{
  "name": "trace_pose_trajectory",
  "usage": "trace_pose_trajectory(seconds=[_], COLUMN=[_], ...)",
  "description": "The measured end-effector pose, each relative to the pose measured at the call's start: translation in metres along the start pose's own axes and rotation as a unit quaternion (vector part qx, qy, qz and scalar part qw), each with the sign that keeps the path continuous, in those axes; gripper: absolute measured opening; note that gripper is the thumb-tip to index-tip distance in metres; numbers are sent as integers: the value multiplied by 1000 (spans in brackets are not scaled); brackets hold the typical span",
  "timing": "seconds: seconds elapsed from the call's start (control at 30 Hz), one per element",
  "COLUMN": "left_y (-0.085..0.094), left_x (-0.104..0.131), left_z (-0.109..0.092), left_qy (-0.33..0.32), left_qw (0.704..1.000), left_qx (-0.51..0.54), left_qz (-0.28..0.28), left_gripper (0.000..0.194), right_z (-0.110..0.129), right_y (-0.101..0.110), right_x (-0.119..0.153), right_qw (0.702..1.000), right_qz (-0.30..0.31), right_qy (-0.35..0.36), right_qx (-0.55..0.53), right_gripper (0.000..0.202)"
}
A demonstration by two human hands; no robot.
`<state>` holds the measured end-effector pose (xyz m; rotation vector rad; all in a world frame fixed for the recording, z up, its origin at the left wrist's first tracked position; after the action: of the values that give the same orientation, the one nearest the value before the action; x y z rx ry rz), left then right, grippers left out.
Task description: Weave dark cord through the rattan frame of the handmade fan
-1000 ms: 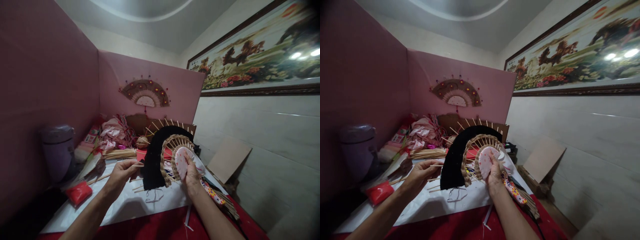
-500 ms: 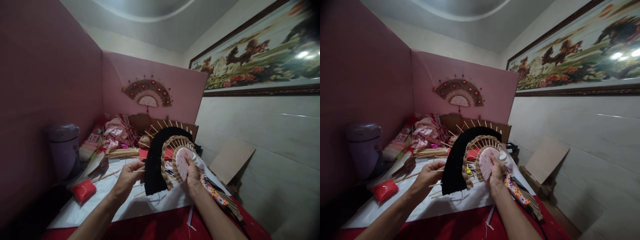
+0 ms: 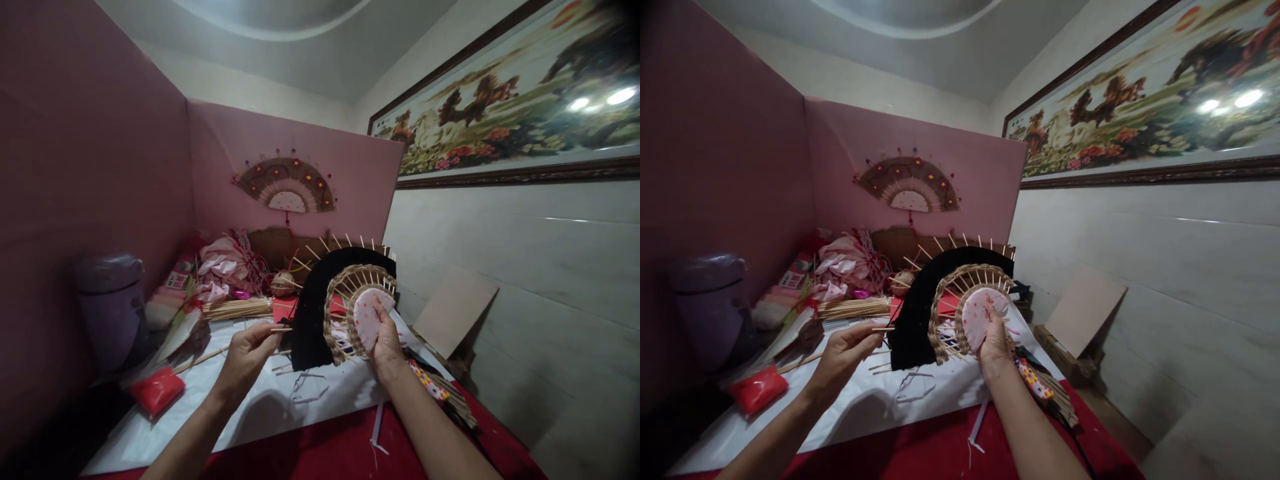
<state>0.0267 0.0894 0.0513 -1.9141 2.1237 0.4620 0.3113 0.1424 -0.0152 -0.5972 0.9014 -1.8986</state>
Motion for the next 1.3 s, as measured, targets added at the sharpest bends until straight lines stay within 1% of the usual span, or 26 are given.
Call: trace_pose_trajectory(seconds=[0.1, 0.23, 0.33, 0.4, 0.53, 0.63, 0.73, 0.83, 0.9, 1.0, 1.13, 1.3], left_y=[6, 13, 17, 17, 12, 9, 4, -8, -14, -15, -13, -8], left_x=[-1, 2, 6, 9, 13, 17, 20, 22, 23, 23, 22, 21], left_z=[-1, -6, -17, -23, -24, -25, -31, -38, -41, -41, -35, -34], left_qy=[-36, -71, -111, -140, -171, -190, -220, -262, -284, -290, -273, -253], left_qw=[997, 988, 972, 962, 948, 931, 907, 879, 868, 869, 885, 899], left_qx=[-50, -112, -169, -195, -238, -285, -337, -385, -400, -393, -368, -347], left_qz=[-42, -79, -115, -126, -123, -126, -127, -97, -81, -82, -83, -86], left_gripper=[18, 16, 12, 10, 10, 11, 11, 17, 21, 19, 12, 14], right_z=[0, 7, 11, 12, 12, 11, 12, 13, 13, 15, 18, 23], right_y=[2, -2, 0, -1, -3, -2, -1, -2, -3, -3, -1, 6], right_x=[6, 9, 8, 7, 4, 4, 6, 7, 7, 6, 3, -6], right_qw=[999, 999, 998, 998, 999, 999, 998, 998, 999, 999, 999, 998], right_qz=[-43, -43, -49, -47, -27, -35, -49, -43, -39, -34, -30, -29], right_qy=[-9, 11, 17, 18, 16, 19, 26, 27, 25, 25, 31, 51], right_qx=[0, -12, -22, -28, -30, -30, -29, -27, -28, -34, -33, -10], right_gripper=[28, 30, 27, 26, 27, 26, 26, 27, 27, 28, 27, 30])
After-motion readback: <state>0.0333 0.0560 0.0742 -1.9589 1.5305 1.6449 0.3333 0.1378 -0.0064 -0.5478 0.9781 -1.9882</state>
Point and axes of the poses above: each hand's wrist, its own x-axis away from the middle knuckle, its own y-axis out of the back of the hand, z = x × y, the point moved 9 cm from there along -x, towards the middle knuckle, and after that the axes turned 2 degrees about y, right-handed, at the moved point
